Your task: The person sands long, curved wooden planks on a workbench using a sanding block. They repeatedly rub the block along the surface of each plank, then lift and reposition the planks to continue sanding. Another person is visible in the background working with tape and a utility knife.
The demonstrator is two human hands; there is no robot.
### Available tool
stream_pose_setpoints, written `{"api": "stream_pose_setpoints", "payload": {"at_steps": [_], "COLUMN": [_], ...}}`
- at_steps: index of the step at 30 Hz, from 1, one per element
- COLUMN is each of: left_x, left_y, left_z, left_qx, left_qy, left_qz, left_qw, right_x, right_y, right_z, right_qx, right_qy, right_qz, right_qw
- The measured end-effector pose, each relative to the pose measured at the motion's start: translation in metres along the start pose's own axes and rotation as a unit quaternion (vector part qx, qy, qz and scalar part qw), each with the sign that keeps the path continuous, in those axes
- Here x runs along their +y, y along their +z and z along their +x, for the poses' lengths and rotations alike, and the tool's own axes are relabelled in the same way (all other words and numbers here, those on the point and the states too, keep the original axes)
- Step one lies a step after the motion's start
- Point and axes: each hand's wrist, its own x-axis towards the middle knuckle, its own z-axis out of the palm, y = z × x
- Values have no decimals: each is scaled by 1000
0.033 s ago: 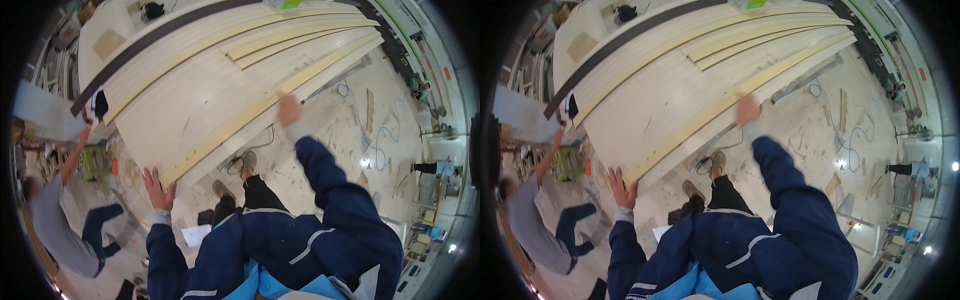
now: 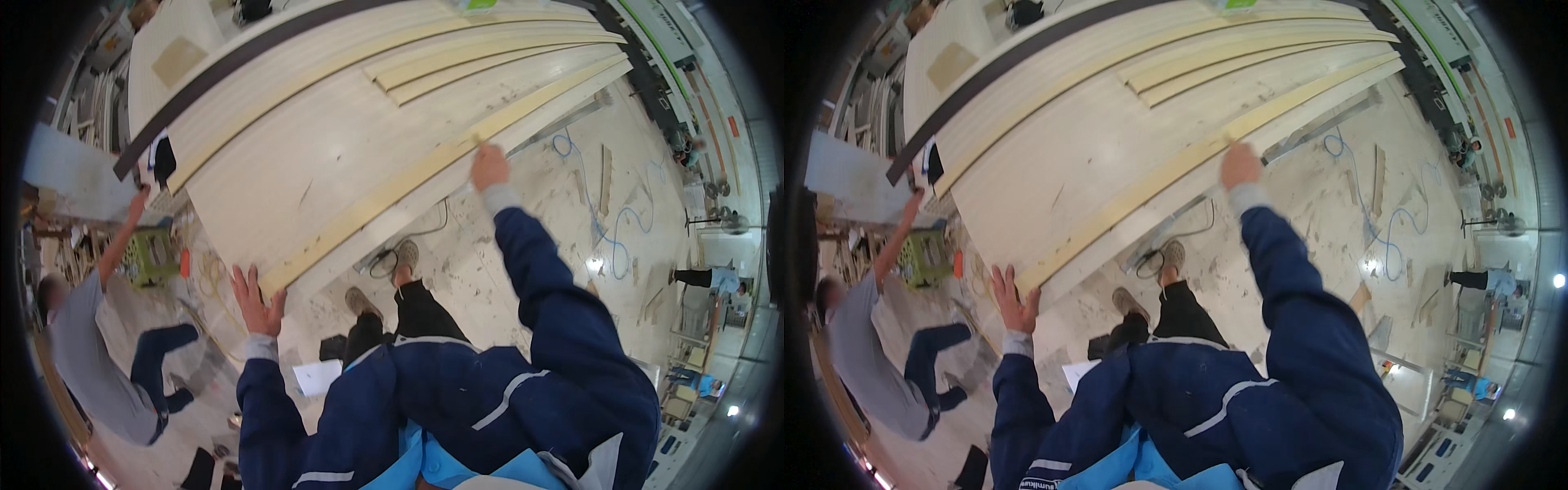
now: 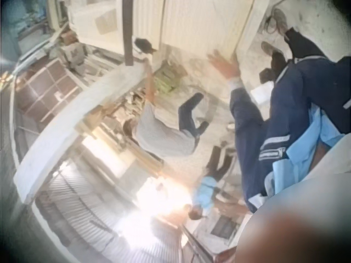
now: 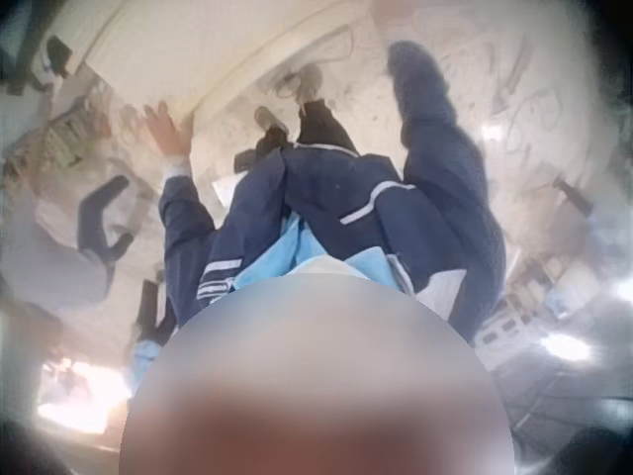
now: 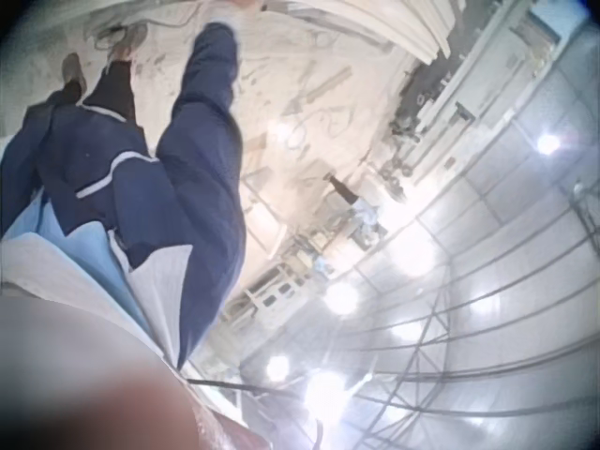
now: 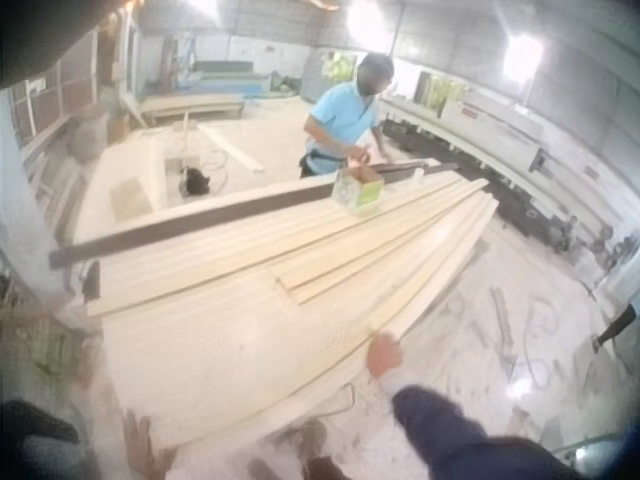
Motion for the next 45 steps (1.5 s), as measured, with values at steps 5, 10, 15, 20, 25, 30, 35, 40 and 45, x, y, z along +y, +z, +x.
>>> {"api": "stream_pose_setpoints", "payload": {"at_steps": [5, 10, 15, 20, 25, 30, 35, 40, 45], "left_x": [-6, -4, -3, -2, -2, -7, -8, -4, 10], "left_y": [9, 6, 6, 12, 15, 16, 23, 23, 3], "left_z": [0, 12, 2, -2, 0, -3, -5, -4, 4], "left_qx": [6, -11, 7, 25, 49, 61, 93, 102, 37], "left_qy": [-7, 4, -48, -59, -73, -70, -84, -80, -88], "left_qz": [-10, -23, -150, -149, -225, -168, -231, -158, -95], "left_qw": [1000, 1000, 987, 987, 970, 981, 965, 979, 991], "right_x": [-55, -190, -51, 45, -140, -261, -105, -123, -259], "right_y": [43, 100, 20, 18, 93, 79, 34, 60, 109], "right_z": [-55, -145, -2, 88, -35, -114, 11, -21, -151], "right_qx": [-9, -99, -101, -71, -25, -85, -10, -2, -121], "right_qy": [-91, -289, -61, -9, -254, -378, -132, -117, -308], "right_qz": [81, 294, 99, -151, 121, 232, -15, 47, 213], "right_qw": [993, 906, 988, 986, 959, 892, 991, 992, 919]}}
